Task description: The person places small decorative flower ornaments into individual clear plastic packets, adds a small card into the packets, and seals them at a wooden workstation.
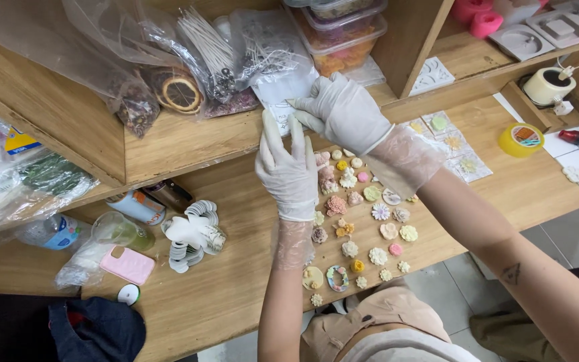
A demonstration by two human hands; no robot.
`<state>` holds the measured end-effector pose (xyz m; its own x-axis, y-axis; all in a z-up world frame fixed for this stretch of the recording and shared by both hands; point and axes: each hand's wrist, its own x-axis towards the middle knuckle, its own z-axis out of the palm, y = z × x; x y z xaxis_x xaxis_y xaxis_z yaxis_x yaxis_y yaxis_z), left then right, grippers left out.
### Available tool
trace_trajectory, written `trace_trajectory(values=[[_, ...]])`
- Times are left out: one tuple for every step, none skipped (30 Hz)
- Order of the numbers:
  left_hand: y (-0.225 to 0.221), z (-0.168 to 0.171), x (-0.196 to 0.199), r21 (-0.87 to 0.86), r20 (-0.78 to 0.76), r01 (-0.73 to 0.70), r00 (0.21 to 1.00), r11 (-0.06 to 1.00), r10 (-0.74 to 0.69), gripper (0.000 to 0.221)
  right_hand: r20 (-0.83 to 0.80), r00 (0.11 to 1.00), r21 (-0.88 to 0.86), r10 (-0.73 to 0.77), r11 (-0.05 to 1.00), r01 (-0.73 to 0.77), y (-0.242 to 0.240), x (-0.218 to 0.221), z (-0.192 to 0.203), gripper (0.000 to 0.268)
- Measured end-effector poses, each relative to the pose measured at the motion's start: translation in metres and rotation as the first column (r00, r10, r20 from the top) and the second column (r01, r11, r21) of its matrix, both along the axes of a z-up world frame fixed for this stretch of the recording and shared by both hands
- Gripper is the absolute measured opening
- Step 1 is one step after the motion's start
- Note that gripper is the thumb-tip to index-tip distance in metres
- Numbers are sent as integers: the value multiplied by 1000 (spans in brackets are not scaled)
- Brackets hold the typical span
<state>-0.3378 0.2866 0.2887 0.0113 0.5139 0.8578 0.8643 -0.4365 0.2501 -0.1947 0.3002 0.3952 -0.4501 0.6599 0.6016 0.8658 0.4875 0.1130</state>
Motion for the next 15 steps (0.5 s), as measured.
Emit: trace_trajectory(values=[[-2, 2, -2, -1, 0, 6, 1000, 1000, -6, 67, 0, 1000, -1, -6, 1000, 6, -2, 3, 1, 30], [-3, 4, -4, 36, 18, 30, 999, 999, -31, 70, -81, 994, -53, 70, 996, -75, -5, 6, 2, 33], [-3, 6, -5, 75, 39, 50, 998, 996, -53, 72, -162, 976, -96, 145, 982, -162, -6, 9, 5, 35], [-4, 9, -4, 77, 41, 53, 998, 996, -56, 72, -159, 977, -95, 143, 983, -159, -7, 9, 8, 35], [-6, 12, -4, 98, 153, 144, 976, 985, -157, 75, -199, 968, -131, 156, 974, -184, -8, 9, 10, 39], [-7, 14, -4, 128, 260, 230, 931, 965, -256, 79, -238, 957, -166, 168, 963, -211, -9, 9, 12, 43], [-7, 16, -4, 128, 260, 232, 930, 964, -258, 79, -238, 957, -167, 166, 964, -209, -10, 8, 10, 43], [-6, 17, -3, 126, 273, 230, 927, 965, -257, 80, -313, 937, -184, 158, 957, -223, -10, 8, 8, 40], [-6, 19, -3, 126, 287, 227, 923, 966, -255, 81, -385, 911, -199, 149, 950, -240, -11, 7, 7, 38], [-5, 18, -3, 127, 288, 228, 923, 965, -256, 81, -384, 911, -199, 148, 950, -239, -6, 12, -2, 38], [-4, 17, -4, 108, 273, 223, 931, 969, -244, 82, -434, 883, -182, 178, 943, -280, -2, 17, -10, 22], [-3, 17, -5, 90, 258, 217, 938, 972, -233, 83, -482, 851, -162, 208, 934, -320, 3, 21, -19, 8], [-2, 14, -5, 92, 257, 216, 938, 972, -233, 83, -482, 851, -159, 210, 934, -320, -2, 20, -17, 8], [-1, 11, -5, 73, 225, 162, 958, 984, -175, 83, -557, 810, -167, 182, 931, -324, -7, 20, -15, 9], [2, 10, -3, 58, 191, 112, 974, 992, -121, 84, -628, 764, -173, 149, 930, -324, -12, 21, -13, 11]])
